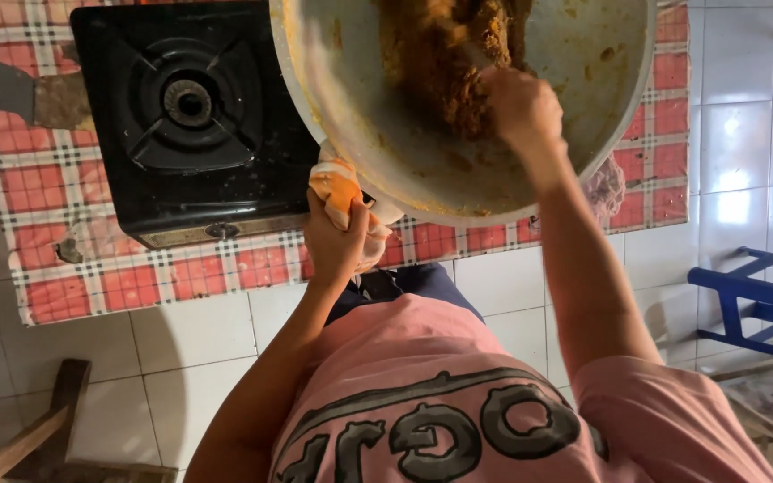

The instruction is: Stirring and folding a thick brown filling paste in a large wok over a gas stove to ensure even cooking.

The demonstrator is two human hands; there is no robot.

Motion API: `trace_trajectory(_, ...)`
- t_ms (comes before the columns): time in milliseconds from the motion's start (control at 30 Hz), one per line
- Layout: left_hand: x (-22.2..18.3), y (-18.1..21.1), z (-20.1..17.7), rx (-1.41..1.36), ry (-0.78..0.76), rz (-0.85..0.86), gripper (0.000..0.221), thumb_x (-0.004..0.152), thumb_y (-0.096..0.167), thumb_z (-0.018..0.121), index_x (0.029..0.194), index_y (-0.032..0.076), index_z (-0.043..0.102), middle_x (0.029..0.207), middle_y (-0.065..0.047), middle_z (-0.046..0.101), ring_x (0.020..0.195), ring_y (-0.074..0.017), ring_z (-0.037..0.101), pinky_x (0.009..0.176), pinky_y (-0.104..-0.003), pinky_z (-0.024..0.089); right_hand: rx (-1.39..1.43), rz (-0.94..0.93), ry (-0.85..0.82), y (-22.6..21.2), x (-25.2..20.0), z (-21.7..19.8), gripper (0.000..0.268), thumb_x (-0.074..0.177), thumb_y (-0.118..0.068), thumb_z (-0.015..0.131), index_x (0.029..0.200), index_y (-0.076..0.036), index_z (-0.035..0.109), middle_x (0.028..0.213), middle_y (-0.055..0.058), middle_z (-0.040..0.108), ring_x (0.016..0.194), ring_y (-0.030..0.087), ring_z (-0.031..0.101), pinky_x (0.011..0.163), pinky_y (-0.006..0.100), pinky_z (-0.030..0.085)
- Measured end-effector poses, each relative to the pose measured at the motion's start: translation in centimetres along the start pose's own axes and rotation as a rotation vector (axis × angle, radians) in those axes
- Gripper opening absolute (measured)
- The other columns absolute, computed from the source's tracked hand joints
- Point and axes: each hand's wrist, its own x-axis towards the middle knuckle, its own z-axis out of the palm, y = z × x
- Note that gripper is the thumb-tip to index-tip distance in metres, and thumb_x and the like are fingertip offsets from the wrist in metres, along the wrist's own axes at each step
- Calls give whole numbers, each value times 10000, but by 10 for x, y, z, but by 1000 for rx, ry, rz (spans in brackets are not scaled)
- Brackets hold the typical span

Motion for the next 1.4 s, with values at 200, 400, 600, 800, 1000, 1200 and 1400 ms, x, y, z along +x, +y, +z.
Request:
trace_trajectory(200,-2,-18,10,-16,72,54,406,872,341,658,1191,114,550,858,-104,709,774,-340,709,657,-439,573,1021,135,-172,78,-62,14,639,1082,-670,325,779,-164,570,515,-38,449,354,89,411,310,242,293)
trace_trajectory(400,-6,-11,15,6,173,139,484,840,286,692,1238,49,550,935,-294,689,962,-545,672,832,-590,551,1559,215,-232,70,-134,18,505,1108,-529,452,881,-81,505,514,-12,330,306,79,313,265,212,257)
trace_trajectory(600,-2,-23,14,-21,157,197,504,847,215,710,1309,86,555,1004,-258,695,1003,-488,690,875,-531,555,1922,216,-233,29,-77,38,457,1095,-449,484,843,-69,504,505,-26,302,334,68,290,337,211,281)
trace_trajectory(800,-3,-15,12,-43,117,148,527,876,234,700,1365,116,545,987,-212,720,964,-457,717,819,-541,577,1889,209,-253,19,-120,12,484,1090,-483,463,879,-55,542,506,-43,299,314,59,273,318,226,305)
trace_trajectory(1000,0,-44,19,-9,173,259,551,874,220,760,1342,14,556,1004,-259,701,986,-454,699,868,-500,559,1760,287,-362,55,-153,40,563,1068,-574,471,863,-57,561,493,-24,279,299,79,257,295,224,248)
trace_trajectory(1200,5,-45,19,17,202,342,562,875,200,776,1301,-104,571,1017,-363,672,1021,-539,656,911,-558,527,1531,304,-267,54,-158,57,539,1080,-511,460,821,-49,559,452,31,328,263,125,282,231,265,245)
trace_trajectory(1400,5,-36,13,67,174,357,611,866,175,765,1336,-130,521,1077,-407,634,1046,-591,624,931,-598,514,744,77,-39,48,-198,-55,322,946,-243,565,903,24,739,746,286,655,660,425,625,743,515,528)
